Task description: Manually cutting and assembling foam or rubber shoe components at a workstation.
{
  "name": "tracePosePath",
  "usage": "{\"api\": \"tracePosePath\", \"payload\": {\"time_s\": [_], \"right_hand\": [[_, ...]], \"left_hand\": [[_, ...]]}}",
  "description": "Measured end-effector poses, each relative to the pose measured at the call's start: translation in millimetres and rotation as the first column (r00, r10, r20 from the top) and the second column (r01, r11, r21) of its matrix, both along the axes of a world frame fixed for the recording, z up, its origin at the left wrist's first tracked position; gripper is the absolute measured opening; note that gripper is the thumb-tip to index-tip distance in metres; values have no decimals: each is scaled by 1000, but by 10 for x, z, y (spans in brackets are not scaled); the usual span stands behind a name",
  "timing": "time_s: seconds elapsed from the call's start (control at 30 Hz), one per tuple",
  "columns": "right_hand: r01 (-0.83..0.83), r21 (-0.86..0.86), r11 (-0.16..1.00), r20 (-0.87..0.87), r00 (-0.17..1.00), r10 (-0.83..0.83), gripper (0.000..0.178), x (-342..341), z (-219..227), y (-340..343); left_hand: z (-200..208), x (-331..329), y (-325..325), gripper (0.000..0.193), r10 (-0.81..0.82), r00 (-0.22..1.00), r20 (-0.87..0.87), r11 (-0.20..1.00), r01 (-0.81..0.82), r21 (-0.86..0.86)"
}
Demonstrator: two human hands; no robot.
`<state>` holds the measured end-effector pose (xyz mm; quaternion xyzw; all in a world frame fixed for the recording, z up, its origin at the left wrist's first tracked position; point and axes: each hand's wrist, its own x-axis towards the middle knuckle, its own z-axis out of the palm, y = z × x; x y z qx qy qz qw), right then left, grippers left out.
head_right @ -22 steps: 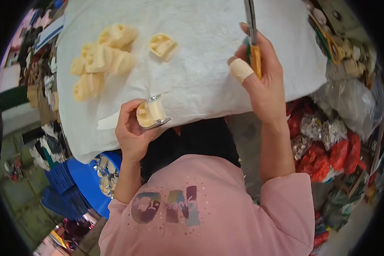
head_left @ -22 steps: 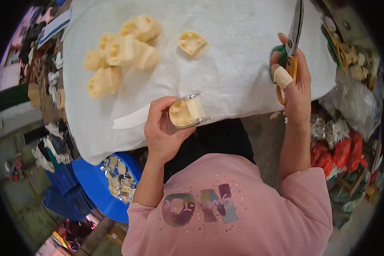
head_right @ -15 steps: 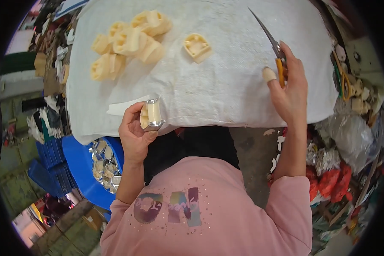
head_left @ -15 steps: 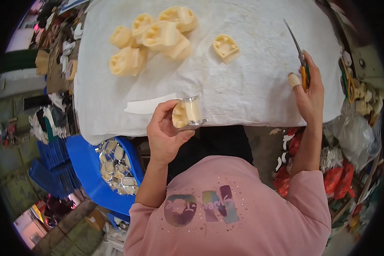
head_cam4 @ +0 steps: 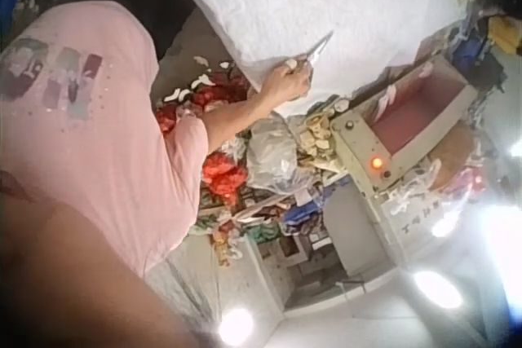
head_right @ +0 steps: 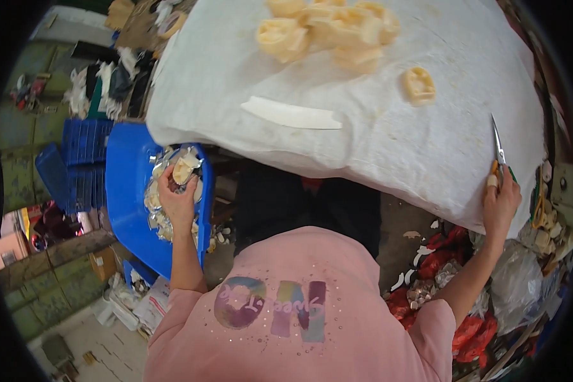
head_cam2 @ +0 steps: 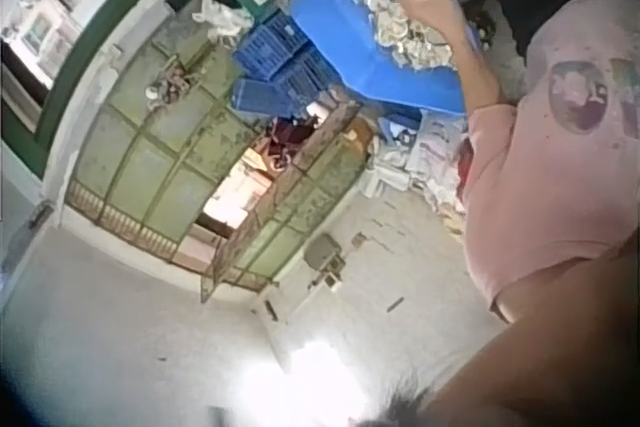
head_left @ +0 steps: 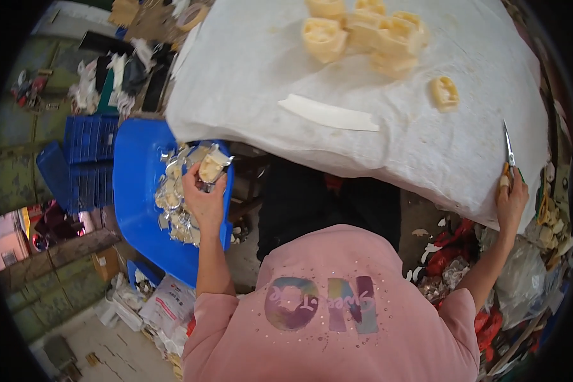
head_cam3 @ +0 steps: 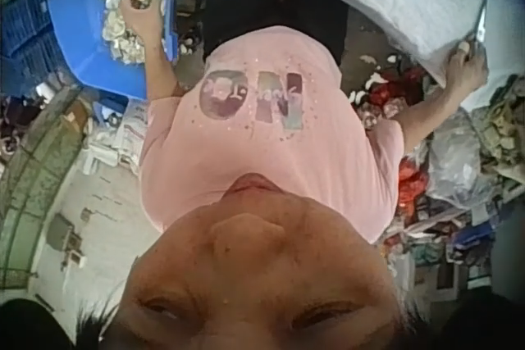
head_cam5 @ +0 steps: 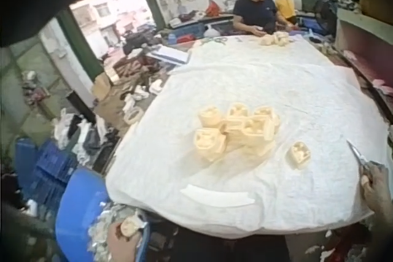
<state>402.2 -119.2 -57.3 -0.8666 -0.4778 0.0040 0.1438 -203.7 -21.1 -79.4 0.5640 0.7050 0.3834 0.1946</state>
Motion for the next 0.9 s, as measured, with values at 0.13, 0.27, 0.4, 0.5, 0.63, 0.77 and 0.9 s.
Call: {"api": "tracePosePath", "payload": {"time_s": [0.13, 0.27, 0.4, 0.5, 0.63, 0.77, 0.9], "right_hand": [[49, -132, 990, 331, 943, -3, 42, -247, 78, 91], [-102, -34, 994, 292, 950, 108, 41, -795, 310, 288], [-414, 175, 893, 119, 909, 399, 50, -1499, 474, 684], [-492, 328, 807, -112, 828, 550, 57, -2146, 391, 1022], [-661, 295, 690, -56, 709, 703, 45, -2745, 369, 1214], [-667, 320, 673, -50, 697, 715, 40, -2977, 242, 1307], [-664, 291, 689, 6, 721, 692, 29, -3046, 114, 1283]], "left_hand": [[-146, -648, -359, 54, 232, 935, -267, 973, -228, 44], [-355, -908, -556, 61, 262, 888, -378, 959, -283, 0], [-356, -661, -403, 63, 178, 853, -491, 983, -180, 43], [-257, -479, -193, 52, 140, 832, -537, 986, -66, 155], [-31, -129, 150, 43, -28, 911, -412, 969, 125, 212], [147, 360, 315, 38, -300, 920, -251, 908, 357, 222], [247, 650, 335, 30, -477, 864, -161, 830, 503, 240]]}}
